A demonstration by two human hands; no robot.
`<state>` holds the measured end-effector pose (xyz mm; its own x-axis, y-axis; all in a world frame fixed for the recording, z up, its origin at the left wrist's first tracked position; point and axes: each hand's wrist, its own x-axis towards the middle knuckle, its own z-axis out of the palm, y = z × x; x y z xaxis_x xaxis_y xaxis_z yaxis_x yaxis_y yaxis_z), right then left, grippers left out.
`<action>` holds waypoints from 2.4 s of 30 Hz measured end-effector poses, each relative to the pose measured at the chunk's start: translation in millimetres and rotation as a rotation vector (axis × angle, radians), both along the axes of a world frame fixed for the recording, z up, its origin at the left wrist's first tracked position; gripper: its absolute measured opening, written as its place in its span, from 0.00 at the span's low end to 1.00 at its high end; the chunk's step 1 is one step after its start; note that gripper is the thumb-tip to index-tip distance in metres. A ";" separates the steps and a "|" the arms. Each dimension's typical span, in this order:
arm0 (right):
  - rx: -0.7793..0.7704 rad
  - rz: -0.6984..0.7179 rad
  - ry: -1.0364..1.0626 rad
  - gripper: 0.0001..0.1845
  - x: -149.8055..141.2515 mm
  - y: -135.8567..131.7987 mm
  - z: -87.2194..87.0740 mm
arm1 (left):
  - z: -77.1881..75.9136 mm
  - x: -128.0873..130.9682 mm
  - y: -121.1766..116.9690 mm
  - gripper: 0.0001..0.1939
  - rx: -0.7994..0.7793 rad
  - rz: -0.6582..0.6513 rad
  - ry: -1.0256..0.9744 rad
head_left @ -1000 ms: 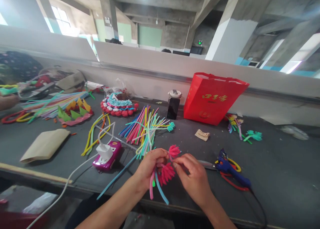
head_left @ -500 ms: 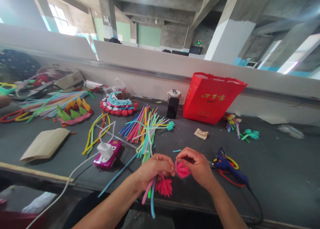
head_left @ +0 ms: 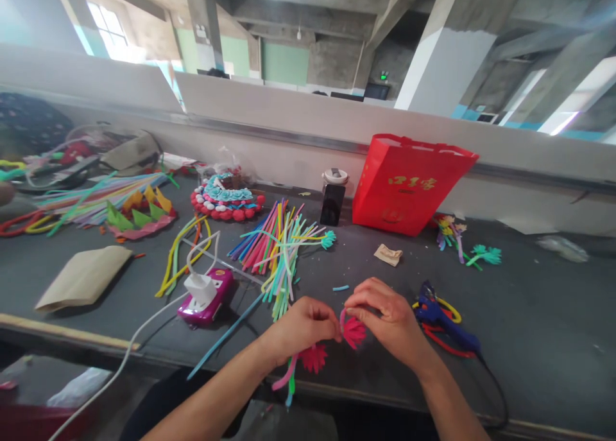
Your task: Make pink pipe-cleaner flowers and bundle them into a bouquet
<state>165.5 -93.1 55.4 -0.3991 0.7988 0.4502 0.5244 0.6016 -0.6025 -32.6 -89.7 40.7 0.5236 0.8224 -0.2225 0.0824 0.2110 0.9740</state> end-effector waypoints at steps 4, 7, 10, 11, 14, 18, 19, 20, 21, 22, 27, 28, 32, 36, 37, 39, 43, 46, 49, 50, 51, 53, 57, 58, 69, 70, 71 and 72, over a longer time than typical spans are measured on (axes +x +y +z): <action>0.075 0.038 -0.088 0.05 2.3 1.0 4.8 | -6.9 0.8 0.2 0.07 0.201 0.022 0.141; 0.163 0.001 -0.165 0.06 -1.2 -2.7 10.6 | -8.8 3.0 -1.4 0.08 0.261 0.143 0.206; 0.260 -0.055 -0.206 0.07 -9.0 -11.5 12.8 | -8.6 7.3 -3.0 0.09 0.224 0.303 0.127; 0.284 -0.071 -0.210 0.07 -12.2 -14.9 12.0 | -8.2 8.8 -3.3 0.09 0.190 0.351 0.083; 0.317 -0.124 -0.206 0.08 -22.9 -23.6 5.4 | -5.7 12.5 -4.0 0.09 0.047 0.482 -0.073; 0.308 -0.184 -0.188 0.08 -35.9 -28.1 -6.5 | -0.5 13.2 -4.5 0.07 -0.180 0.565 -0.318; 0.306 -0.197 -0.188 0.08 -38.1 -28.1 -8.9 | 0.3 12.7 -4.4 0.06 -0.233 0.566 -0.377; 0.304 -0.210 -0.187 0.08 -39.7 -27.9 -10.7 | 0.6 12.0 -4.2 0.07 -0.272 0.563 -0.433; 0.299 -0.221 -0.185 0.08 -40.6 -27.5 -12.1 | 0.5 11.2 -3.9 0.07 -0.294 0.560 -0.481; 0.287 -0.229 -0.178 0.08 -41.0 -27.0 -13.1 | 0.1 10.2 -3.4 0.07 -0.303 0.558 -0.519; 0.143 -0.214 -0.052 0.07 -37.3 -24.6 -14.3 | -0.6 2.6 -1.2 0.10 -0.309 0.491 -0.535; 0.110 -0.213 -0.018 0.07 -36.4 -24.3 -14.0 | -0.2 1.2 -1.0 0.10 -0.311 0.461 -0.532; -0.008 -0.198 0.119 0.06 -35.0 -24.5 -11.2 | 1.2 -1.0 -1.7 0.11 -0.297 0.374 -0.544; -0.094 -0.154 0.199 0.05 -36.0 -25.2 -8.7 | 0.8 -0.4 -1.5 0.13 -0.230 0.350 -0.477; -0.109 -0.149 0.207 0.05 -36.2 -24.9 -8.7 | 0.8 -0.7 -1.0 0.12 -0.210 0.344 -0.471; -0.138 -0.147 0.211 0.05 -35.8 -23.7 -9.0 | 0.9 -2.1 0.3 0.11 -0.181 0.330 -0.472; -0.236 -0.130 0.180 0.07 -30.0 -19.4 -6.8 | 0.6 -5.1 1.8 0.09 -0.144 0.334 -0.446; -0.400 -0.099 0.232 0.11 -22.2 -15.1 -2.2 | 0.1 -5.3 1.0 0.09 -0.136 0.333 -0.427; -0.552 -0.038 0.443 0.20 -16.4 -11.8 1.3 | 1.1 -3.9 -0.8 0.09 -0.161 0.314 -0.400; -0.590 -0.009 0.509 0.23 -15.5 -11.3 1.6 | 1.7 -3.4 -1.3 0.10 -0.167 0.304 -0.389; -0.618 0.016 0.556 0.25 -15.1 -11.1 1.5 | 2.2 -3.0 -1.8 0.10 -0.165 0.294 -0.379; -0.653 0.043 0.583 0.26 -15.5 -11.2 0.0 | 3.0 -2.5 -2.5 0.10 -0.147 0.281 -0.364; -0.705 0.023 0.587 0.28 -17.4 -10.8 -6.0 | 2.5 -2.2 -2.3 0.11 -0.101 0.310 -0.326; -0.725 0.017 0.605 0.31 -17.9 -10.5 -7.6 | 2.0 -1.9 -2.0 0.11 -0.098 0.323 -0.317; -0.878 0.003 0.721 0.24 -24.8 -9.9 -14.1 | 2.2 1.0 -0.3 0.15 -0.091 0.292 -0.279; -0.884 0.011 0.727 0.23 -24.4 -10.2 -13.2 | 3.2 0.8 -0.4 0.15 -0.064 0.267 -0.275; -0.894 0.017 0.740 0.23 -24.0 -10.6 -12.3 | 4.1 0.8 -0.5 0.16 -0.030 0.250 -0.269; -0.907 0.019 0.755 0.23 -23.6 -10.9 -11.7 | 4.9 1.0 -0.5 0.17 0.002 0.241 -0.265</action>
<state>141.8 -104.0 43.7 -0.2900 0.9449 -0.1516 -0.1524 -0.2020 -0.9675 -31.7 -90.2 45.6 0.3537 0.9297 -0.1032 -0.2251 0.1916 0.9553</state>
